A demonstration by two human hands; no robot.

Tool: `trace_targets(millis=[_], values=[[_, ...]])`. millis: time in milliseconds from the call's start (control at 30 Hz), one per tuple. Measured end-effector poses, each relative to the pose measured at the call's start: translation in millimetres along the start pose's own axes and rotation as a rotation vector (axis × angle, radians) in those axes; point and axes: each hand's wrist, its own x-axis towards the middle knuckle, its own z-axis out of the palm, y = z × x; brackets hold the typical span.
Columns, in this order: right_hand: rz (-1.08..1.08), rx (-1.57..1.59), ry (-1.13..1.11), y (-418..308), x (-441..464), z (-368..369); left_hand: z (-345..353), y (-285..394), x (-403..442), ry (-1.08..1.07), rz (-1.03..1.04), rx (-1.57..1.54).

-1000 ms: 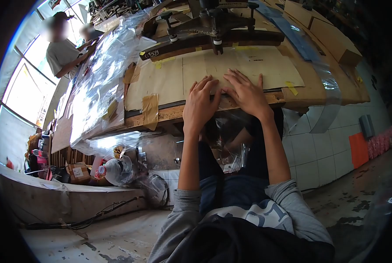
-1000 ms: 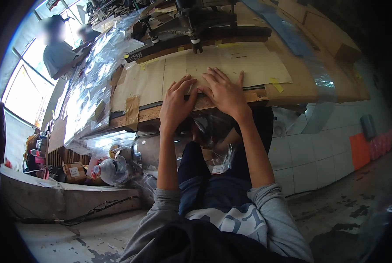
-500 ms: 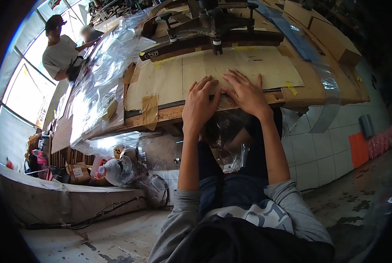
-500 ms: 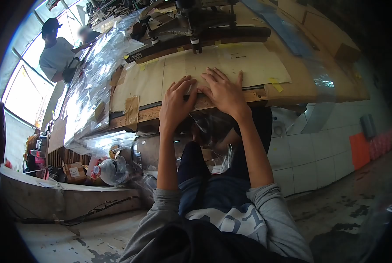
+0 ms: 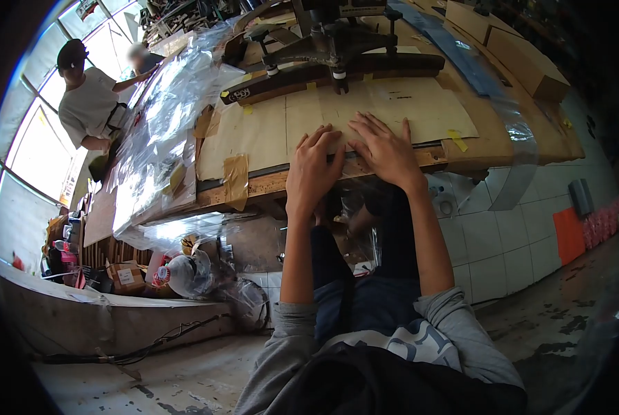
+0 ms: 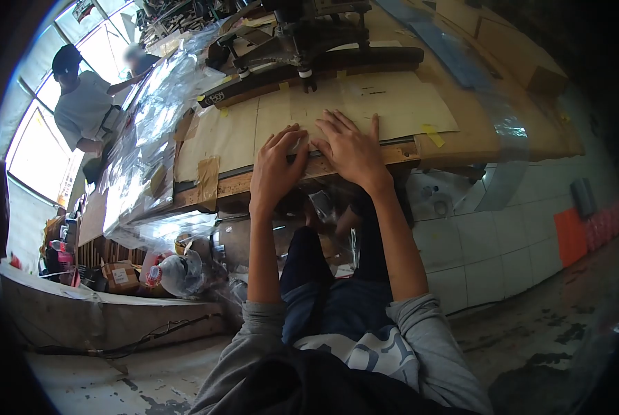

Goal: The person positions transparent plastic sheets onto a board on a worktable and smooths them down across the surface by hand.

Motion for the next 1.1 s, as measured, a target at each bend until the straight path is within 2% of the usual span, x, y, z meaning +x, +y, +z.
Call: trace_targets(millis=[333,1100], values=[[0.023,0.209,0.287,0.4,-2.8,-5.4,-3.2,-0.6,-1.9,0.013,-0.02,0.027],[0.008,0.207,0.298,0.8,-4.9,-6.1,-2.5,2.1,-2.5,0.034,-0.007,0.087]])
